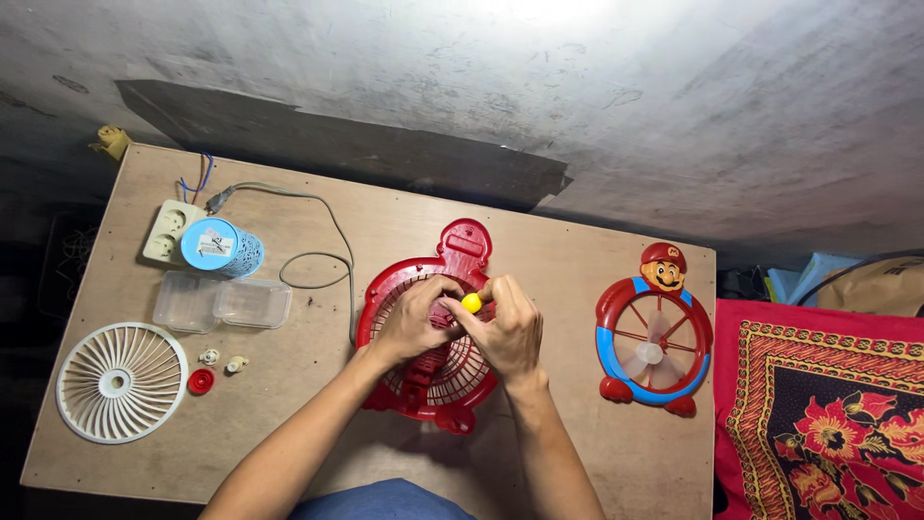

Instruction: The person uses a screwdriver to tighten screws on the internal motor housing of a red toy fan. They repeatedly adjust the fan's position and re-apply the screwdriver to secure the components.

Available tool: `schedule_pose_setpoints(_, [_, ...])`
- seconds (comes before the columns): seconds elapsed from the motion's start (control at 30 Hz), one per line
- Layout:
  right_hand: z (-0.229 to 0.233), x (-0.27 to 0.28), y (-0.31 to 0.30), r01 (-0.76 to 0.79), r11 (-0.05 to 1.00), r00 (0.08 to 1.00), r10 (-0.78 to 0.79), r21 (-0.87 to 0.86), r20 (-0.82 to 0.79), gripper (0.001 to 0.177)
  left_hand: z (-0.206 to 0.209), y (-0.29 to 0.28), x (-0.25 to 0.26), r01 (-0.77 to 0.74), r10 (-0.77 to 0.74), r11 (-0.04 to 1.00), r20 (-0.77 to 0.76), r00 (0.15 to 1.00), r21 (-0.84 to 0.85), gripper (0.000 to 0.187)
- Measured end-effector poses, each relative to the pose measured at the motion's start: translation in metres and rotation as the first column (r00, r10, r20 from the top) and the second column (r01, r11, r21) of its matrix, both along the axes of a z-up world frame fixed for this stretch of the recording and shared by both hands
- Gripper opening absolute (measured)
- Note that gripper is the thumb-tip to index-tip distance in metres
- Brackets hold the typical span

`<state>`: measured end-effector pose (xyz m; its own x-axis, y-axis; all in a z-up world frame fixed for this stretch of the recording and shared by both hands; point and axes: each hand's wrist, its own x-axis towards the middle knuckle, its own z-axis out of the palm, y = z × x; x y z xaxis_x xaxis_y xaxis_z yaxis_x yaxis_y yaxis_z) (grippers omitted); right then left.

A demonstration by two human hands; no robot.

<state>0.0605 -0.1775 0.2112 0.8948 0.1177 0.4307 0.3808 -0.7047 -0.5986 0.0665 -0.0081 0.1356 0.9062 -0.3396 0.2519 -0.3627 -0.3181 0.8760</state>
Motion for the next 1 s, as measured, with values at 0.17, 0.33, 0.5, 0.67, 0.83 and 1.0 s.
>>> schedule_pose_setpoints(0.17, [0.014, -0.003, -0.003, -0.021, 0.996, 0.998, 0.026, 0.092, -0.057, 0.041, -0.020, -0.007, 0.001, -0.044, 0.040, 0.998, -0.072, 0.997, -0.043, 0.041])
schedule_pose_setpoints(0.33, [0.034, 0.001, -0.021, -0.451, 0.872, 0.885, 0.465, 0.192, -0.033, 0.041, -0.023, -0.003, 0.003, 0.022, -0.027, 0.998, -0.090, 0.996, -0.058, 0.052])
schedule_pose_setpoints(0.5, [0.042, -0.004, -0.018, -0.458, 0.878, 0.861, 0.478, 0.141, -0.176, 0.031, -0.004, 0.000, -0.005, 0.061, -0.068, 0.996, -0.106, 0.992, -0.072, 0.049])
schedule_pose_setpoints(0.67, [0.039, -0.010, -0.006, -0.239, 0.971, 0.960, 0.239, 0.022, -0.147, 0.028, 0.016, -0.001, -0.018, -0.025, 0.027, 0.998, 0.035, 0.999, -0.064, 0.070])
schedule_pose_setpoints(0.83, [0.033, -0.019, 0.013, 0.004, 0.997, 0.991, -0.014, -0.074, -0.133, 0.039, 0.008, -0.007, -0.027, -0.189, 0.190, 0.978, 0.005, 0.982, -0.087, 0.058])
schedule_pose_setpoints(1.0, [0.035, -0.026, 0.017, 0.052, 0.998, 0.982, -0.059, -0.043, -0.178, 0.041, -0.018, -0.011, -0.026, -0.243, 0.247, 0.967, 0.042, 0.968, -0.076, 0.030])
